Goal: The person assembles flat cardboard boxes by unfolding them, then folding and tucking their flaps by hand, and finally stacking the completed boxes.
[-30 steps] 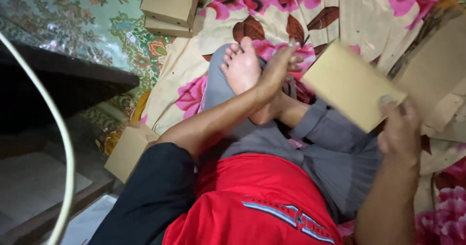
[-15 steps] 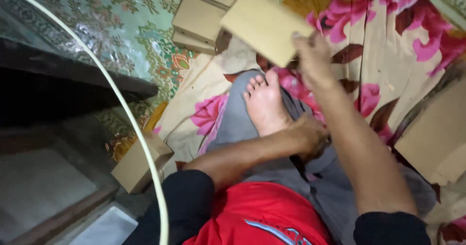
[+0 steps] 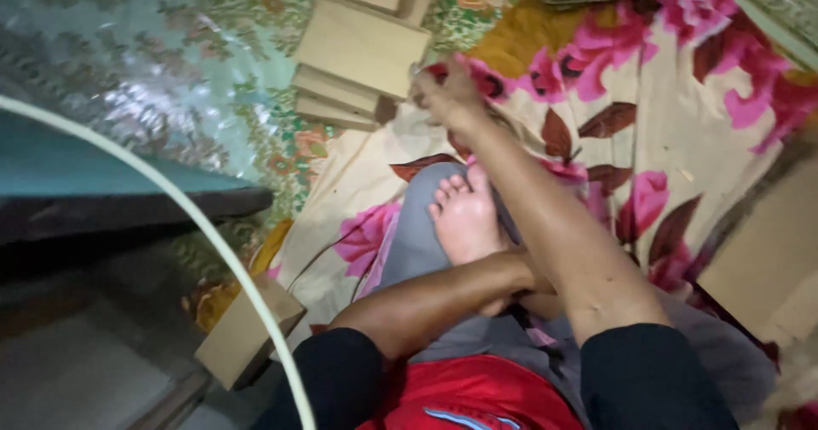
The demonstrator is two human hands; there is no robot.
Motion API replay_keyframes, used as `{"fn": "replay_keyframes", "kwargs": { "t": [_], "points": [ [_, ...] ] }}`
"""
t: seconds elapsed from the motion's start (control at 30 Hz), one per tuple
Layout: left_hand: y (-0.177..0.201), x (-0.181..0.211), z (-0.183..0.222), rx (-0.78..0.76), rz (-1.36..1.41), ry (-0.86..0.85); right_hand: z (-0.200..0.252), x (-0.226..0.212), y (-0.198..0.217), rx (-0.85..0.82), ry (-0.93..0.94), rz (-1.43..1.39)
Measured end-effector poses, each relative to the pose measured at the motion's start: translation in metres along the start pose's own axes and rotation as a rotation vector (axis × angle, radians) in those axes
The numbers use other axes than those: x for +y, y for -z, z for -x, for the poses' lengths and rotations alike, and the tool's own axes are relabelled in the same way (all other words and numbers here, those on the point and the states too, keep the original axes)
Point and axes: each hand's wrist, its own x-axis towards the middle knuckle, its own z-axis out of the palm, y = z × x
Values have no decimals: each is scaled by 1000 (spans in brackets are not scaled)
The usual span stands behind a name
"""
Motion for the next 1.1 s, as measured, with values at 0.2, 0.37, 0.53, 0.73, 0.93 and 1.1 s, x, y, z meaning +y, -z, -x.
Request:
{"fn": "replay_keyframes", "kwargs": {
  "t": [0.2,0.37,0.53,0.73,0.93,1.1],
  "points": [
    [6,43,15,-54,-77,112,-10,43,24,-179,417,233],
    [20,94,12,-144,-157,153,52,52,107,-90,421,414],
    [13,127,6,-311,-220,194,136,124,240,28,355,527],
    [14,148,-7,-335,-340,262,206,230,404,407,-326,679],
    [15,191,-17,-324,-337,357,220,346,485,881,-29,685],
    [14,190,-19,-295,-358,374,205,322,472,811,-175,654]
  ]
}}
